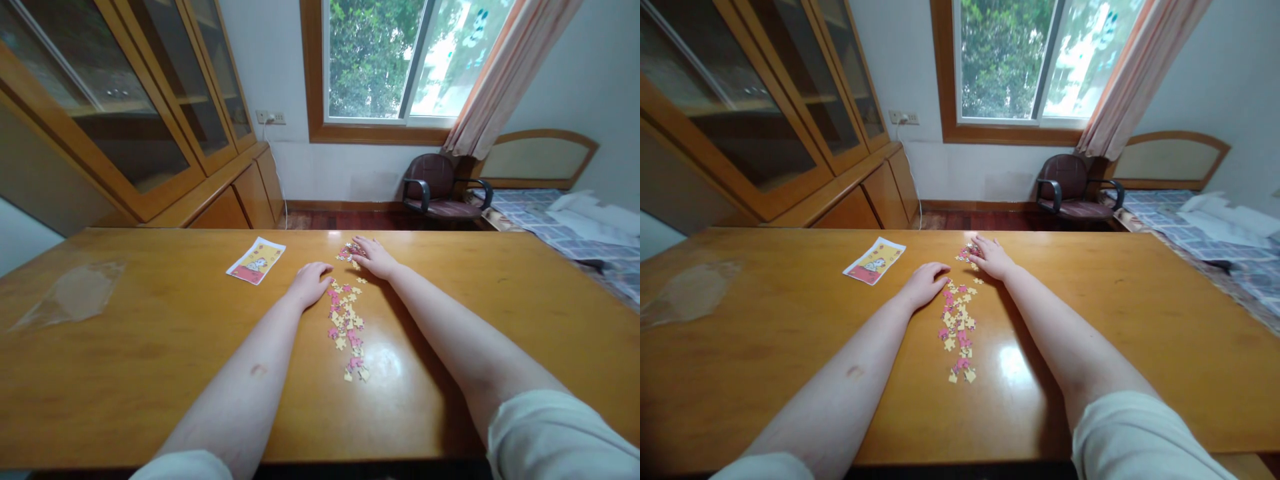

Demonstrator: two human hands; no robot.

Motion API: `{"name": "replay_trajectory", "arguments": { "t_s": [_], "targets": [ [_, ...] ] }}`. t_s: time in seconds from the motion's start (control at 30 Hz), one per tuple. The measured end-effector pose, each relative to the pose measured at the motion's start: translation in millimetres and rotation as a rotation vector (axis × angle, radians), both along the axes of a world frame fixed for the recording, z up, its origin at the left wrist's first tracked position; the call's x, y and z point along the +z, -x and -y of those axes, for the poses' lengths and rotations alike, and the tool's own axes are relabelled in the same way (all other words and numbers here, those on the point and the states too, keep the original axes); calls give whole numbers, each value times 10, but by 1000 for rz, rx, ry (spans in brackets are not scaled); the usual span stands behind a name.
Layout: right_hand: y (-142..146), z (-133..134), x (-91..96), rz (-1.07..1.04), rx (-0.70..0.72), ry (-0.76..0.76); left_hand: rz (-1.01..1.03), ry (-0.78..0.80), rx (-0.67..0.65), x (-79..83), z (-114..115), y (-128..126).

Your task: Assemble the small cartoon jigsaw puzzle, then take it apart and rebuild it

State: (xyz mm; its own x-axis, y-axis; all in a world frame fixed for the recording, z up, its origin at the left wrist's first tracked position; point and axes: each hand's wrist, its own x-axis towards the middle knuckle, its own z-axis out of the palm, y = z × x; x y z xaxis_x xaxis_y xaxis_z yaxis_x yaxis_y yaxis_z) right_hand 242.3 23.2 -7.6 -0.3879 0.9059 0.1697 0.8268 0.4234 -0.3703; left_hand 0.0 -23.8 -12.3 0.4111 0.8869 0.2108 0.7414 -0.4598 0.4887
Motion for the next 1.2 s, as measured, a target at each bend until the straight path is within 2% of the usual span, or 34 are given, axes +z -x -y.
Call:
{"name": "replay_trajectory", "arguments": {
  "t_s": [0.13, 0.27, 0.5, 0.77, 1.0, 1.2],
  "targets": [
    [-111, 207, -29, 86, 17, 8, -8, -4, -3, -5, -11, 0],
    [-60, 288, -80, 161, 11, 31, -14, -9, 3, -13, -20, 1],
    [90, -4, -86, 200, -85, 50, -17, 14, 11, 9, 1, -3],
    [201, -276, -77, 215, 16, 44, -27, 8, 9, 37, 7, -8],
    [195, -293, -77, 200, 42, 7, -13, 9, 8, 14, -3, -9],
    [159, -136, -77, 134, -17, -158, 18, -17, -33, -7, -19, 7]
  ]
}}
